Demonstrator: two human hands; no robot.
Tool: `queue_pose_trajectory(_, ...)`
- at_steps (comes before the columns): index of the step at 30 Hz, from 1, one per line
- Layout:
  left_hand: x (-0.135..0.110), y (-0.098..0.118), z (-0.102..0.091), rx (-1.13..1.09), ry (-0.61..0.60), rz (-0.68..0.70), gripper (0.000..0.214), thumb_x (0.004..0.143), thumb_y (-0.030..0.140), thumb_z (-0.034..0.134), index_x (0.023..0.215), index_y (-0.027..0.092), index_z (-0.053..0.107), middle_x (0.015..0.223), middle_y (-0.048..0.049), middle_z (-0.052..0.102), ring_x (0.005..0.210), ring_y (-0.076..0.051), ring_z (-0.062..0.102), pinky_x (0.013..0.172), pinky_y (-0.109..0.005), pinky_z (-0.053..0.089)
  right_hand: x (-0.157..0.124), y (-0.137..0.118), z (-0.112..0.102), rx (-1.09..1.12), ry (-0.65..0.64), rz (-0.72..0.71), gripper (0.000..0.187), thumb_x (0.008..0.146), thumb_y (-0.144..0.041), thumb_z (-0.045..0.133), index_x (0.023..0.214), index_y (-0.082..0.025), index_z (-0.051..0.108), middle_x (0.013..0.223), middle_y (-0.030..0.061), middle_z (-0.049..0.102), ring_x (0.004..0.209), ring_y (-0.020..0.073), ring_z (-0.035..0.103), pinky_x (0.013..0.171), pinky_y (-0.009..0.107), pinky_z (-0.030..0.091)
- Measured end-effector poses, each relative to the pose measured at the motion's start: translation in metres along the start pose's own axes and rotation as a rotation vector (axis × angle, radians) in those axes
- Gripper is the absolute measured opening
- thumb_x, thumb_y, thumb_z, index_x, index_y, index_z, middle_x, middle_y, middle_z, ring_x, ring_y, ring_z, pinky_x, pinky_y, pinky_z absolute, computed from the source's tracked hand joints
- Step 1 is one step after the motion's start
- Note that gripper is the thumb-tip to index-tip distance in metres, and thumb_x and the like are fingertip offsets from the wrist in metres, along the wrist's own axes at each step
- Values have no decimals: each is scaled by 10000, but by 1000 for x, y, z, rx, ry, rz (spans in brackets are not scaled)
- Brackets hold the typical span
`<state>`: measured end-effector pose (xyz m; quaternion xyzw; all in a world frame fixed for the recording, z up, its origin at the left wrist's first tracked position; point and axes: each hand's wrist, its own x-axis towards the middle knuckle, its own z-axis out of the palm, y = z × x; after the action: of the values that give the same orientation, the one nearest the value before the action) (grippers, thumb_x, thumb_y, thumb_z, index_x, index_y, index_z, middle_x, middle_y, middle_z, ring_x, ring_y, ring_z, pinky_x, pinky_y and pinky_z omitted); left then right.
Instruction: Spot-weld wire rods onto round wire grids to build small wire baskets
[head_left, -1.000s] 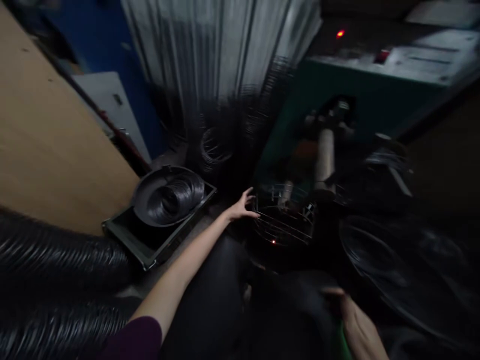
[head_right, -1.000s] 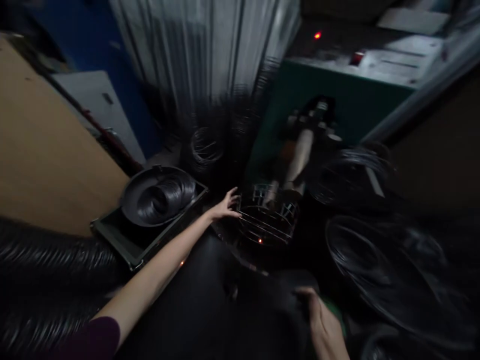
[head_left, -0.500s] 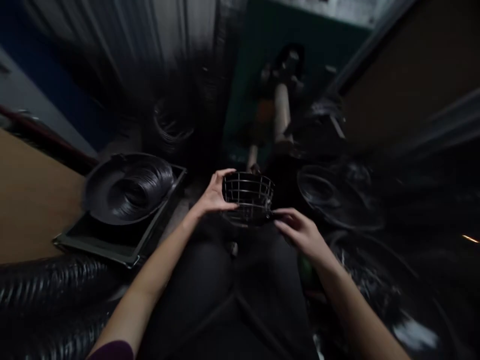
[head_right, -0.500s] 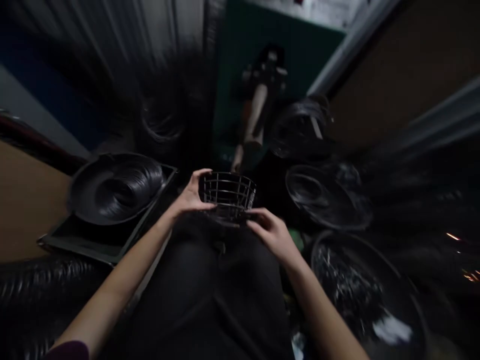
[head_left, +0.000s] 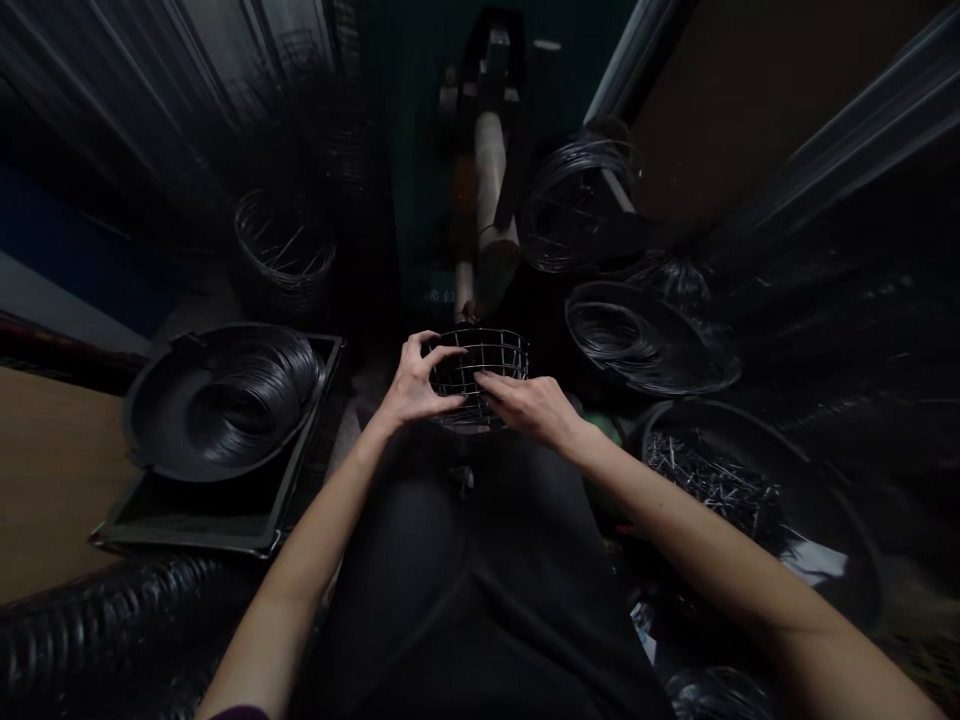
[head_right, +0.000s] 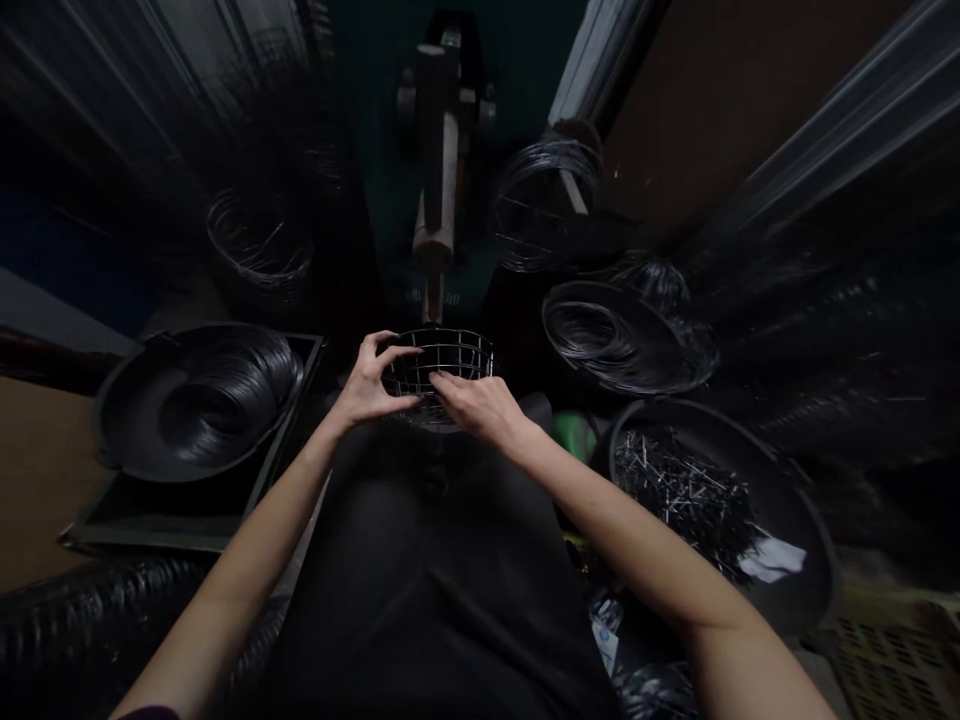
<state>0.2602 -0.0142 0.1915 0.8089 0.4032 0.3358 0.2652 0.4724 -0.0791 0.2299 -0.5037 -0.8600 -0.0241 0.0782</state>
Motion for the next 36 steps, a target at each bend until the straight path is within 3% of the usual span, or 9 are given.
queue_pose_trajectory(7,11,-4,-1,17,15,15,674,591,323,846,1219,260,611,1339,-96,367,1330,-341,380,1141,-537,364,10,14,5,-68,134,-65,323,975,-282,495,1244,-215,661,1178,54,705,751,175,727,489,248,443)
queue_pose_trajectory(24,34,-13,-9,-33,39,40,691,585,330,861,1226,227,626,1300,-104,387,1309,-318,415,1143,-491,379,32,27,-1,-63,143,-87,284,969,-278,530,1209,-249,679,1163,22,710,798,172,732,501,235,444)
queue_pose_trajectory(29,37,-13,-15,-33,-1,44,665,595,341,855,1212,244,628,1259,-83,422,1275,-295,454,1142,-474,382,31,26,-2,20,131,-29,289,971,-309,532,1223,-270,670,1138,24,725,849,176,723,567,226,476)
queue_pose_trajectory(32,39,-12,-15,-42,20,22,678,567,340,865,1196,249,629,1238,-75,443,1252,-294,472,1129,-478,393,24,25,0,79,195,10,302,979,-294,525,1254,-256,644,1155,39,720,917,176,708,627,228,490)
queue_pose_trajectory(36,49,-15,-14,-55,52,-16,670,552,346,875,1168,236,636,1213,-73,455,1240,-291,487,1125,-473,396,23,32,6,91,303,143,204,971,-260,532,1069,-219,706,1038,56,712,816,157,669,623,227,463)
